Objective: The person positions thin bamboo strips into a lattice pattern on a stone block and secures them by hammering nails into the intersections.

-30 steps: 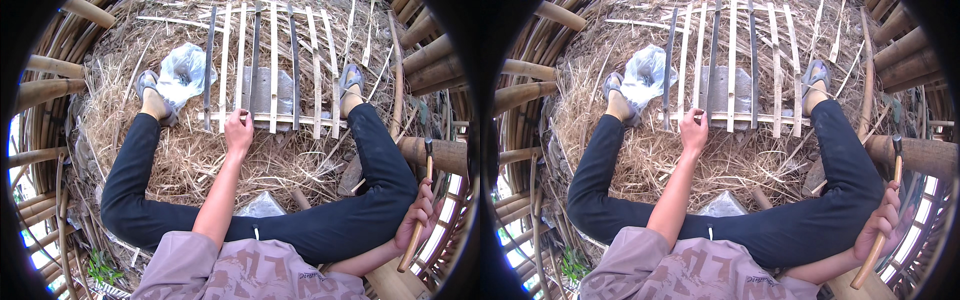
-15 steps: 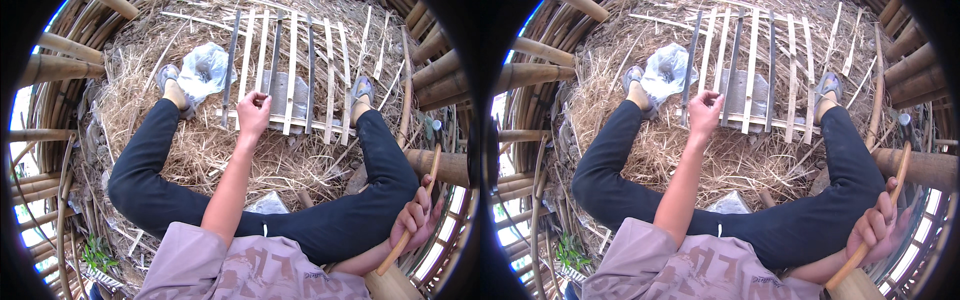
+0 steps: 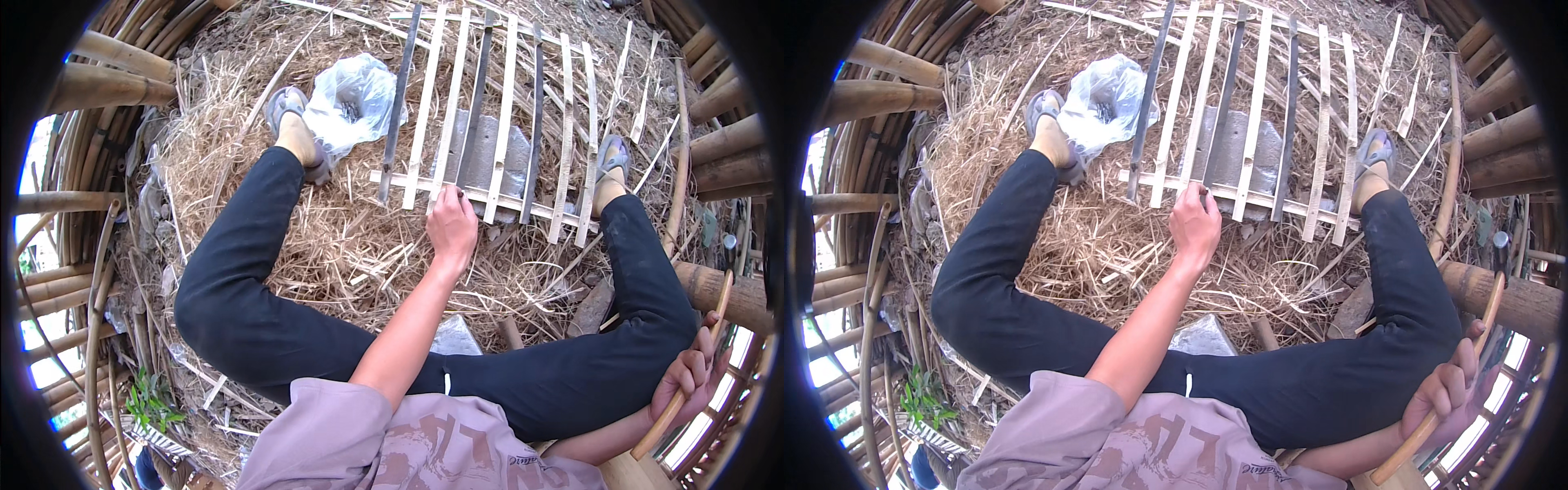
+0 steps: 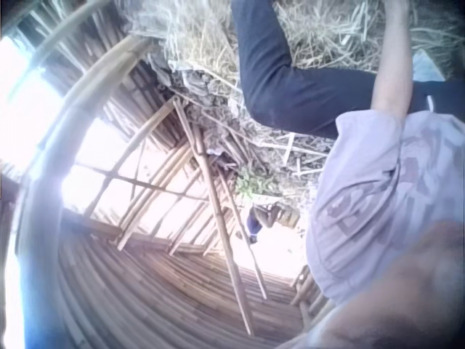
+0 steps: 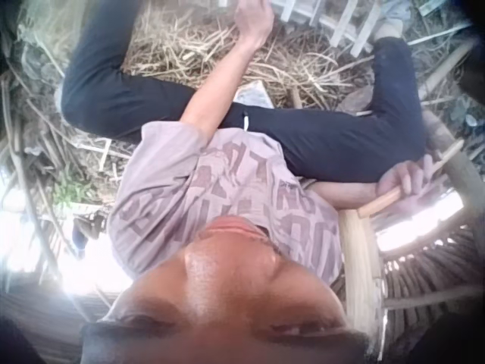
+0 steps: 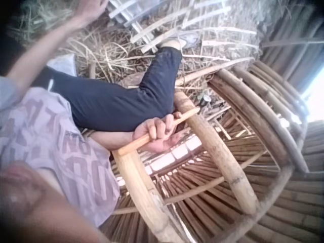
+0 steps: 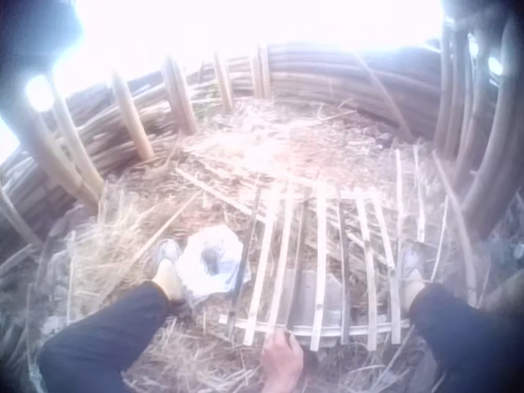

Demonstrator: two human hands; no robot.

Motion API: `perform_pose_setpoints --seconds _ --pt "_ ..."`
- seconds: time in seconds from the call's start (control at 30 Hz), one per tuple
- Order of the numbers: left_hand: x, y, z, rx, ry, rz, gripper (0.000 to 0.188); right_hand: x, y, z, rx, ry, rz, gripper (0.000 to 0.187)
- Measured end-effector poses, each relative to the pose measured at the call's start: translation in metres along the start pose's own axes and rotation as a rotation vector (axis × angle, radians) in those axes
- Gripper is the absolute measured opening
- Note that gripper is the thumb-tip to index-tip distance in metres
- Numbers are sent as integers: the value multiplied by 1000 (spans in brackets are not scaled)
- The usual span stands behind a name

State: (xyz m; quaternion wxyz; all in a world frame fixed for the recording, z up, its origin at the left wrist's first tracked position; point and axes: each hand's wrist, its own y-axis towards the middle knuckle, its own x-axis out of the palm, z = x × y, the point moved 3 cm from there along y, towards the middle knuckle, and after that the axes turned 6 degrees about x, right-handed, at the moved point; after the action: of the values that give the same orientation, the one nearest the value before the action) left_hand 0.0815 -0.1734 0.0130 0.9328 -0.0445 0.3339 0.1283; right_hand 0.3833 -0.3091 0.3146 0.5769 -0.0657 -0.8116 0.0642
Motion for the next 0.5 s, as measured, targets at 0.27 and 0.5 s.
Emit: perform_pose_setpoints --seconds 0.27,0.5 --pt "5 4 -21 111 -19 64 9 0 -1 0 -13 4 2 54" --pt "-23 26 -60 90 177 420 10 0 -1 3 12 14 -7 55"
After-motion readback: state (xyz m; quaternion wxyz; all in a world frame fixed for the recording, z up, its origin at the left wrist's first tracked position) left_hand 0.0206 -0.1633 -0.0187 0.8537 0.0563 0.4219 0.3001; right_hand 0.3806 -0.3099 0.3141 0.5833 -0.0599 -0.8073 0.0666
